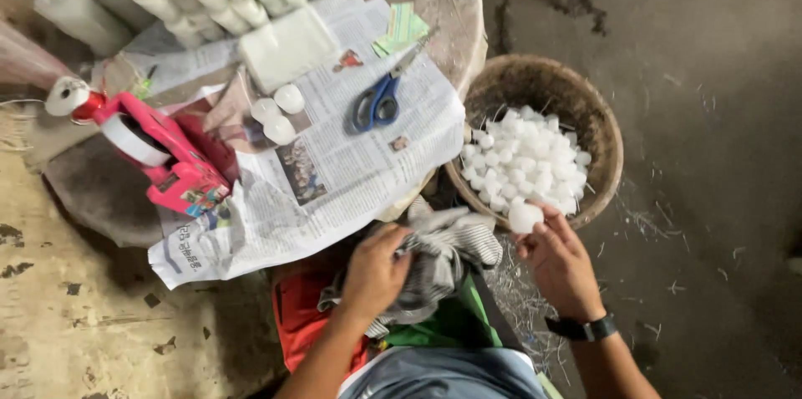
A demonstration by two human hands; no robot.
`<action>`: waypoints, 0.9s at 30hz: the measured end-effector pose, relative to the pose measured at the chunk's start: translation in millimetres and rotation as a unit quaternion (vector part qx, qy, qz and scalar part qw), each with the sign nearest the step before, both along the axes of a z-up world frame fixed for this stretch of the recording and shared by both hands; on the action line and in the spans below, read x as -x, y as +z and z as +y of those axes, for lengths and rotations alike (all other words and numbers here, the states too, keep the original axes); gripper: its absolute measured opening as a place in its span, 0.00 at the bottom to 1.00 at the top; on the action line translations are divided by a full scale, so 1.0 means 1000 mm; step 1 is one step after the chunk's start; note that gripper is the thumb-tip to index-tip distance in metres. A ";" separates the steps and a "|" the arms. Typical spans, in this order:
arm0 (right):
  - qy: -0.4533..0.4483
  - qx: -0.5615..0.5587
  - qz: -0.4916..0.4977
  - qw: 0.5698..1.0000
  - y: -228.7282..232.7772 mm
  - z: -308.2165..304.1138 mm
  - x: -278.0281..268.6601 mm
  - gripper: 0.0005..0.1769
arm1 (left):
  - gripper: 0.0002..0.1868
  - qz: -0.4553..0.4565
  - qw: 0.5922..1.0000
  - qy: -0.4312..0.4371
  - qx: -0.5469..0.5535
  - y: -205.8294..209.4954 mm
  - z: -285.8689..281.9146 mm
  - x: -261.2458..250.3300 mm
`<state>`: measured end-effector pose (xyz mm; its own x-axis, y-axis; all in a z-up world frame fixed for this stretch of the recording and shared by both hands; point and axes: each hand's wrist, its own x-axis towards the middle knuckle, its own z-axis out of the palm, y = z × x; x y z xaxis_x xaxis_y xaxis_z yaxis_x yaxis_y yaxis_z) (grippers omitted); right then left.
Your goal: Trim excess material from small wax candles using scissors and wipe them clean with a cloth
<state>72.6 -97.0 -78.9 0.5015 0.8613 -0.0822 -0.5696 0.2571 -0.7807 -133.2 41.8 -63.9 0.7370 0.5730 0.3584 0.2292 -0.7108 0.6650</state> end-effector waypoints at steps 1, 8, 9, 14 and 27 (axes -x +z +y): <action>0.002 -0.005 -0.007 1.000 0.007 0.002 0.010 0.21 | 0.13 -0.007 1.000 0.002 -0.005 0.003 -0.009 -0.015; 0.064 0.011 -0.379 0.923 0.022 -0.001 0.049 0.14 | 0.12 -0.283 0.888 0.072 0.355 -0.010 -0.017 -0.077; 0.093 -0.012 -0.409 0.908 0.033 -0.003 0.047 0.18 | 0.11 -0.373 0.744 0.048 0.552 -0.024 -0.008 -0.083; 0.010 0.091 -0.553 0.828 0.041 0.001 0.039 0.22 | 0.14 -0.184 0.918 0.030 0.349 0.039 -0.032 -0.055; -0.061 0.239 -0.670 0.700 0.079 -0.019 0.100 0.29 | 0.30 -0.007 0.993 0.008 0.114 0.027 -0.057 -0.018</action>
<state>-27.6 -115.5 0.5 0.4713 0.8403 0.2679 0.7606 -0.2335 -0.6057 -114.9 -15.1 -36.5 0.7224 0.6529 0.2279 0.2292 -0.5370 0.8119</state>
